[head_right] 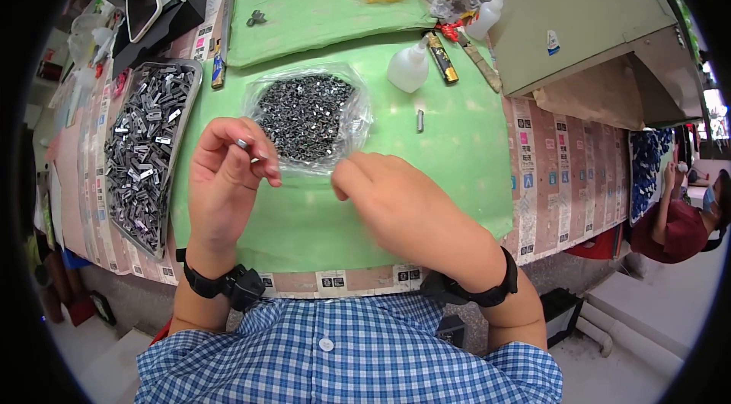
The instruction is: Applying glue to small plastic or metal components and assembling them at a workbench.
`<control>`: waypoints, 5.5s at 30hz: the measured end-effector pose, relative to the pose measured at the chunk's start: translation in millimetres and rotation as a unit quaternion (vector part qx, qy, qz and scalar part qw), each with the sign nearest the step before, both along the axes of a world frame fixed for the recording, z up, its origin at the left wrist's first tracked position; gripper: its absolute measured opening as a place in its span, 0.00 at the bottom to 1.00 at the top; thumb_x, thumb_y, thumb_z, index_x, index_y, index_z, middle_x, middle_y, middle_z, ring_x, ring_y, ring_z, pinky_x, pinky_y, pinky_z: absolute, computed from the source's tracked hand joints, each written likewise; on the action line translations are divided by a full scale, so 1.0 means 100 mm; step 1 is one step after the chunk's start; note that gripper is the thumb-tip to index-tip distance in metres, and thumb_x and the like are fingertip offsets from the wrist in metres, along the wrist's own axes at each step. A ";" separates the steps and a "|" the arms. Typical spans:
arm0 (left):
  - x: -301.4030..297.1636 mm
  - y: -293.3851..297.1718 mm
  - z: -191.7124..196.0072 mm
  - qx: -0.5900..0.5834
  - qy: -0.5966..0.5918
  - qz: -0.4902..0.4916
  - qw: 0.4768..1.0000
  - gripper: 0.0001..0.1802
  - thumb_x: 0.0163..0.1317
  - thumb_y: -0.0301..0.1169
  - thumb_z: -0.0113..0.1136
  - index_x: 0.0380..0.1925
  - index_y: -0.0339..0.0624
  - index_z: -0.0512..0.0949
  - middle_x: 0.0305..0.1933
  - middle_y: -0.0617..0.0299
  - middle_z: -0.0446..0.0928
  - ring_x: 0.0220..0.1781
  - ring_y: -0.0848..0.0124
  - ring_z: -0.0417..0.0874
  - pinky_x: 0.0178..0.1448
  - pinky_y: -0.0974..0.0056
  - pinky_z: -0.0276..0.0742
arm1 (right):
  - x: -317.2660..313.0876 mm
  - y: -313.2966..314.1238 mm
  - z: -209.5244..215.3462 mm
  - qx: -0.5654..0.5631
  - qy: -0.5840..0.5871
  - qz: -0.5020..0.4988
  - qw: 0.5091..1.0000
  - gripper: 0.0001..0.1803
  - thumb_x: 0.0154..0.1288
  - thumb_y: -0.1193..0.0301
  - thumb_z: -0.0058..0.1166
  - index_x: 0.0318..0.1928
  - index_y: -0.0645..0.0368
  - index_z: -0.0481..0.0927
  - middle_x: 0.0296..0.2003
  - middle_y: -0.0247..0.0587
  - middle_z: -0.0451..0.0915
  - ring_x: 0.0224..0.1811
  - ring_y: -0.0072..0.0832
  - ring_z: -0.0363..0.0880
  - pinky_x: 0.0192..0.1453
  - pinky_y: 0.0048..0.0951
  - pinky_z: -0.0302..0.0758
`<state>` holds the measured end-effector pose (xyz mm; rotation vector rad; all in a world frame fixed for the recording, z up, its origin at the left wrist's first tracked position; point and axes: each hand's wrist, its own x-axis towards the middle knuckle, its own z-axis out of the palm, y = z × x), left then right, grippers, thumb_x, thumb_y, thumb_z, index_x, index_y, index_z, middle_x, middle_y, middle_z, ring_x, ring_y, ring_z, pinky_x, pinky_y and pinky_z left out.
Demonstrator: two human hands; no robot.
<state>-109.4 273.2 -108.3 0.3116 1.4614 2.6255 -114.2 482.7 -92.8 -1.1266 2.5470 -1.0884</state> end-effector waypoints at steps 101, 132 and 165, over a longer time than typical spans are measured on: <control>0.09 0.21 -0.12 0.010 -0.039 0.029 0.999 0.07 0.61 0.26 0.54 0.38 0.39 0.69 0.37 0.62 0.73 0.39 0.75 0.76 0.46 0.68 0.75 | -0.08 -0.40 -0.09 -0.260 0.176 -0.091 0.945 0.19 0.43 0.88 0.55 0.33 0.55 0.65 0.32 0.38 0.74 0.32 0.33 0.74 0.40 0.31 0.68; 0.07 0.20 -0.13 0.048 -0.068 -0.115 0.990 0.06 0.60 0.29 0.56 0.36 0.42 0.71 0.38 0.62 0.71 0.39 0.73 0.73 0.42 0.66 0.74 | -0.05 -0.20 0.08 -0.227 0.125 -0.083 0.962 0.15 0.50 0.84 0.54 0.18 0.55 0.63 0.32 0.36 0.78 0.34 0.31 0.76 0.55 0.47 0.63; 0.06 0.16 -0.12 0.001 -0.105 -0.120 0.987 0.05 0.60 0.27 0.55 0.32 0.41 0.70 0.32 0.65 0.69 0.34 0.76 0.72 0.38 0.69 0.73 | -0.07 -0.23 -0.11 -0.301 0.132 -0.051 0.943 0.07 0.51 0.79 0.47 0.31 0.58 0.67 0.26 0.36 0.69 0.32 0.33 0.72 0.43 0.34 0.67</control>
